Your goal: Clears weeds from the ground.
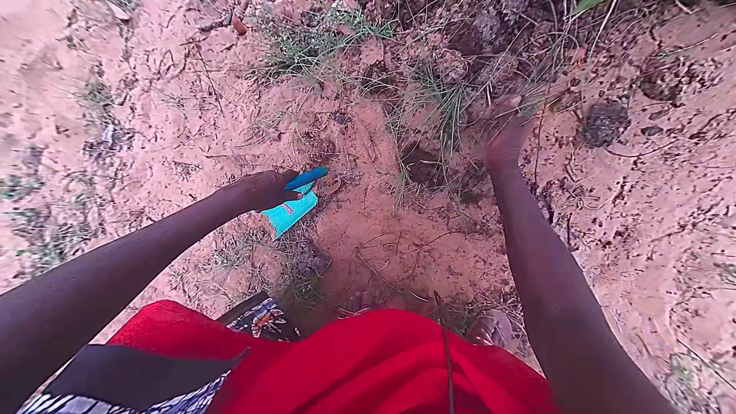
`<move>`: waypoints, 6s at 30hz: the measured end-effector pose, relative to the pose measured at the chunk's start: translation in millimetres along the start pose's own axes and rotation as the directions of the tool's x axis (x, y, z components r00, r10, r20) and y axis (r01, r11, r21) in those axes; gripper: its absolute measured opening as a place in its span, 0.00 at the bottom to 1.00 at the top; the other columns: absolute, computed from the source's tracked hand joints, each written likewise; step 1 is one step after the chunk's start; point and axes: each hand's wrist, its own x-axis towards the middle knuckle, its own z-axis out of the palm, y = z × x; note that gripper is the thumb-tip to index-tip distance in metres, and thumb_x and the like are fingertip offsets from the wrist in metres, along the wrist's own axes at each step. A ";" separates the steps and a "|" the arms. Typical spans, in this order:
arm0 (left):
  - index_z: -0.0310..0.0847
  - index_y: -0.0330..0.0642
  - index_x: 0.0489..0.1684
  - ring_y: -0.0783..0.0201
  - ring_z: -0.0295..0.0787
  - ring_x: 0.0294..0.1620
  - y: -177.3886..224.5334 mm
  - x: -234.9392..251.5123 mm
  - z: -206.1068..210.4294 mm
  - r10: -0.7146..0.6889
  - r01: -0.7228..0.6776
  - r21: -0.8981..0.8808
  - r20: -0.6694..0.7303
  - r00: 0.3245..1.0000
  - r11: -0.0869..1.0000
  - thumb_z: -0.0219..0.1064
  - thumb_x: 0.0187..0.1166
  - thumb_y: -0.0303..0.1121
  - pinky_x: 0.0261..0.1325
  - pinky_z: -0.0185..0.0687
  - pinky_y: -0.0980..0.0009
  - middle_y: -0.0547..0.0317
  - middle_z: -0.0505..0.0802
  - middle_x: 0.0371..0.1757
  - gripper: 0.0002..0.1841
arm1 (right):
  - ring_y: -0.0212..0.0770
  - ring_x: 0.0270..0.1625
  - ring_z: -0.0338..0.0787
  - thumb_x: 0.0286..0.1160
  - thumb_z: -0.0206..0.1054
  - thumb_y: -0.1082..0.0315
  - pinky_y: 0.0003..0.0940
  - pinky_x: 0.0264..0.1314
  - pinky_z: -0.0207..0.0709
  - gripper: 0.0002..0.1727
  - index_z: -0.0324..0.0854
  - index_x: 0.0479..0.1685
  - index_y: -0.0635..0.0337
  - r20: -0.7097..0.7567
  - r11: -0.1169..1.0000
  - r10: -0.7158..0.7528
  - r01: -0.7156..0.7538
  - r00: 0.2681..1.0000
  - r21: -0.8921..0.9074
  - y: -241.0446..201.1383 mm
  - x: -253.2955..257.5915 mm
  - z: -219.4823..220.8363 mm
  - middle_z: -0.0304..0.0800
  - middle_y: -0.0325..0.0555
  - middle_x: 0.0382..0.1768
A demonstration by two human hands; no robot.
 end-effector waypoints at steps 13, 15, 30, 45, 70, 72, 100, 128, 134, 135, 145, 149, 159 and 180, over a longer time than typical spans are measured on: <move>0.71 0.44 0.76 0.37 0.91 0.45 0.2 -3.2 -2.1 -0.014 0.014 0.002 -0.002 1.000 1.000 0.61 0.88 0.50 0.50 0.83 0.37 0.37 0.90 0.45 0.26 | 0.39 0.35 0.79 0.86 0.55 0.65 0.44 0.46 0.76 0.18 0.80 0.61 0.69 -0.041 0.732 0.039 -0.057 0.998 -0.679 -54.0 -57.8 -44.4 0.83 0.51 0.38; 0.72 0.45 0.74 0.38 0.91 0.46 0.5 0.1 2.0 -0.012 0.012 0.018 -0.002 1.000 1.000 0.61 0.88 0.51 0.51 0.83 0.37 0.38 0.91 0.45 0.25 | 0.42 0.41 0.83 0.87 0.53 0.65 0.45 0.50 0.78 0.17 0.80 0.61 0.68 -0.199 0.667 -0.074 -0.100 0.977 -0.738 -87.0 -82.5 -78.9 0.84 0.54 0.41; 0.73 0.44 0.71 0.42 0.90 0.35 2.8 -2.3 1.4 -0.001 0.002 0.017 -0.031 1.000 1.000 0.62 0.88 0.50 0.41 0.85 0.44 0.40 0.90 0.41 0.23 | 0.72 0.75 0.79 0.68 0.67 0.84 0.68 0.82 0.64 0.19 0.87 0.60 0.68 0.662 0.283 0.373 0.600 0.650 -0.749 -24.9 -68.7 -29.0 0.83 0.69 0.70; 0.72 0.42 0.72 0.42 0.89 0.34 5.5 -7.1 -4.8 0.003 -0.003 0.000 -0.008 1.000 1.000 0.61 0.88 0.50 0.41 0.84 0.43 0.38 0.89 0.40 0.24 | 0.67 0.60 0.88 0.87 0.62 0.63 0.72 0.65 0.75 0.17 0.83 0.66 0.64 0.256 0.430 0.618 -0.046 0.743 -0.902 -23.8 -52.3 -58.2 0.89 0.68 0.56; 0.72 0.40 0.70 0.41 0.89 0.37 8.2 -6.2 -1.0 -0.011 0.011 -0.010 -0.009 1.000 1.000 0.60 0.89 0.49 0.42 0.84 0.43 0.37 0.89 0.44 0.23 | 0.68 0.54 0.90 0.87 0.59 0.70 0.68 0.61 0.76 0.15 0.78 0.60 0.75 0.373 0.656 0.269 0.115 0.888 -0.746 6.7 -109.5 -22.8 0.88 0.73 0.47; 0.72 0.40 0.71 0.41 0.90 0.38 8.8 -6.3 -0.5 -0.003 0.003 0.001 -0.010 1.000 1.000 0.60 0.89 0.49 0.42 0.84 0.43 0.37 0.89 0.44 0.24 | 0.77 0.56 0.89 0.86 0.60 0.70 0.76 0.59 0.75 0.16 0.78 0.64 0.73 0.355 0.525 0.364 0.125 0.861 -0.842 -6.1 -102.7 -31.2 0.88 0.78 0.48; 0.74 0.38 0.65 0.34 0.92 0.47 15.9 -14.4 11.2 0.017 0.037 0.244 -0.218 0.976 0.969 0.61 0.89 0.45 0.48 0.82 0.37 0.36 0.91 0.42 0.20 | 0.82 0.55 0.87 0.72 0.69 0.72 0.81 0.43 0.77 0.23 0.84 0.70 0.56 0.504 0.074 0.266 0.504 0.822 -0.861 -52.3 -13.6 15.9 0.66 0.77 0.81; 0.75 0.39 0.70 0.32 0.90 0.55 7.4 -4.9 4.1 0.038 -0.005 0.199 -0.157 0.987 0.980 0.62 0.88 0.48 0.53 0.81 0.33 0.34 0.91 0.48 0.23 | 0.65 0.70 0.85 0.78 0.64 0.72 0.58 0.76 0.71 0.17 0.87 0.61 0.72 0.191 0.569 -0.055 0.188 0.980 -0.800 12.6 -53.0 16.5 0.86 0.71 0.66; 0.75 0.39 0.68 0.32 0.90 0.53 5.9 -4.7 5.2 0.043 -0.011 0.191 -0.163 0.986 0.982 0.62 0.89 0.47 0.52 0.81 0.33 0.35 0.91 0.47 0.22 | 0.52 0.47 0.90 0.88 0.60 0.62 0.57 0.56 0.81 0.20 0.81 0.71 0.64 0.150 0.711 0.234 -0.063 0.961 -0.700 11.8 -44.3 15.3 0.90 0.61 0.50; 0.75 0.40 0.68 0.32 0.91 0.52 5.3 -4.4 6.1 0.044 -0.011 0.196 -0.166 0.985 0.981 0.62 0.89 0.47 0.51 0.81 0.34 0.35 0.91 0.46 0.22 | 0.56 0.54 0.91 0.89 0.60 0.60 0.60 0.63 0.80 0.21 0.81 0.72 0.63 0.112 0.689 0.260 -0.103 0.959 -0.718 9.7 -45.2 13.8 0.91 0.63 0.55; 0.75 0.38 0.68 0.31 0.90 0.53 6.4 -7.8 3.9 0.048 -0.021 0.154 -0.169 0.984 0.988 0.63 0.88 0.46 0.53 0.80 0.32 0.33 0.91 0.47 0.22 | 0.23 0.21 0.72 0.85 0.61 0.73 0.22 0.30 0.73 0.08 0.77 0.53 0.69 -0.255 0.852 0.148 -0.254 0.956 -0.458 -25.0 -123.3 -34.0 0.72 0.33 0.24; 0.75 0.39 0.70 0.31 0.90 0.55 6.4 -7.0 3.0 0.039 -0.019 0.140 -0.143 0.989 0.990 0.63 0.88 0.45 0.54 0.80 0.32 0.34 0.91 0.48 0.22 | 0.18 0.22 0.72 0.83 0.61 0.75 0.18 0.30 0.72 0.05 0.77 0.48 0.69 -0.287 0.903 -0.090 -0.044 0.954 -0.428 -66.6 -120.4 -29.4 0.74 0.29 0.26; 0.76 0.40 0.67 0.33 0.90 0.53 7.6 -5.9 1.2 0.026 -0.007 0.131 -0.143 0.989 0.991 0.64 0.87 0.46 0.53 0.81 0.33 0.36 0.91 0.46 0.21 | 0.60 0.52 0.91 0.75 0.76 0.62 0.64 0.59 0.78 0.19 0.86 0.58 0.66 0.199 0.628 0.159 0.057 0.967 -0.776 -52.2 -52.7 -21.1 0.92 0.64 0.49; 0.75 0.43 0.68 0.35 0.91 0.52 5.2 5.7 3.7 -0.006 0.025 0.165 -0.115 0.993 0.986 0.64 0.88 0.47 0.53 0.82 0.35 0.38 0.92 0.45 0.21 | 0.34 0.36 0.88 0.86 0.59 0.70 0.34 0.49 0.85 0.11 0.84 0.48 0.69 0.340 0.941 -0.102 0.202 0.935 -0.273 18.3 -15.6 65.2 0.88 0.44 0.32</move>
